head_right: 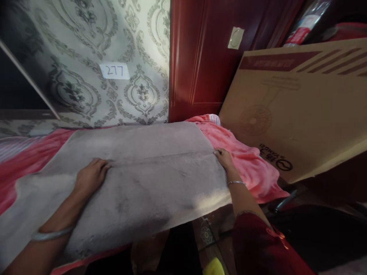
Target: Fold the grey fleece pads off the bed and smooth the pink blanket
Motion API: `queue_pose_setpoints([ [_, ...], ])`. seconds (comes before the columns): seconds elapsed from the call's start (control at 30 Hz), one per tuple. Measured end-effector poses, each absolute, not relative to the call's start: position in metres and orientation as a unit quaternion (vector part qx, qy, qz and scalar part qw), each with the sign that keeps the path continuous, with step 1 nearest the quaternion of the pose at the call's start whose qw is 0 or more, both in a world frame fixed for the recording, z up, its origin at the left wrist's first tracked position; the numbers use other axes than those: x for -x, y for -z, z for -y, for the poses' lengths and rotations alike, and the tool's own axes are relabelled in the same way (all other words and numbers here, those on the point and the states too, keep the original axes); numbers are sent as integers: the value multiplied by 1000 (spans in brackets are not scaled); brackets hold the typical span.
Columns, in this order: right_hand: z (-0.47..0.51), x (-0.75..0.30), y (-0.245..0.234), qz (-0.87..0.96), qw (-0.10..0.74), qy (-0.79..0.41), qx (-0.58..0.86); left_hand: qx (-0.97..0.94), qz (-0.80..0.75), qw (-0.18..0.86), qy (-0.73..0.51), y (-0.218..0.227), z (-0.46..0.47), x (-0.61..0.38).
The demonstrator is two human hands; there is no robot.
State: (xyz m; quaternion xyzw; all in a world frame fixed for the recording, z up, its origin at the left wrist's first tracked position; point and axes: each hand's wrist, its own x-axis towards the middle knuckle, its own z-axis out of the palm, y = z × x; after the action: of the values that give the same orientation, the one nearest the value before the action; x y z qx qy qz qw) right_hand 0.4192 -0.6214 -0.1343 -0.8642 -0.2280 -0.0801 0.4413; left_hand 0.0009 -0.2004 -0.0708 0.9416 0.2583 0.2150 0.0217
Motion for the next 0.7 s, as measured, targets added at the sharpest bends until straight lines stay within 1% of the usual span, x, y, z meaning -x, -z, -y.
queue_pose_setpoints([
  [0.23,620,-414,128,209,385,106,892,-957,-219,-60,-180,64,204,-1],
  [0.43,620,-412,123,197,332,125,914,-954,-229,-34,-191,67,204,-4],
  [0.57,610,-406,111,190,303,135,924,-956,-220,-26,-194,71,201,-3],
  [0.63,596,-393,104,229,285,148,919,-957,-210,-25,-200,73,199,-3],
  [0.7,579,-374,98,312,263,152,900,-956,-208,-24,-203,74,199,-4],
])
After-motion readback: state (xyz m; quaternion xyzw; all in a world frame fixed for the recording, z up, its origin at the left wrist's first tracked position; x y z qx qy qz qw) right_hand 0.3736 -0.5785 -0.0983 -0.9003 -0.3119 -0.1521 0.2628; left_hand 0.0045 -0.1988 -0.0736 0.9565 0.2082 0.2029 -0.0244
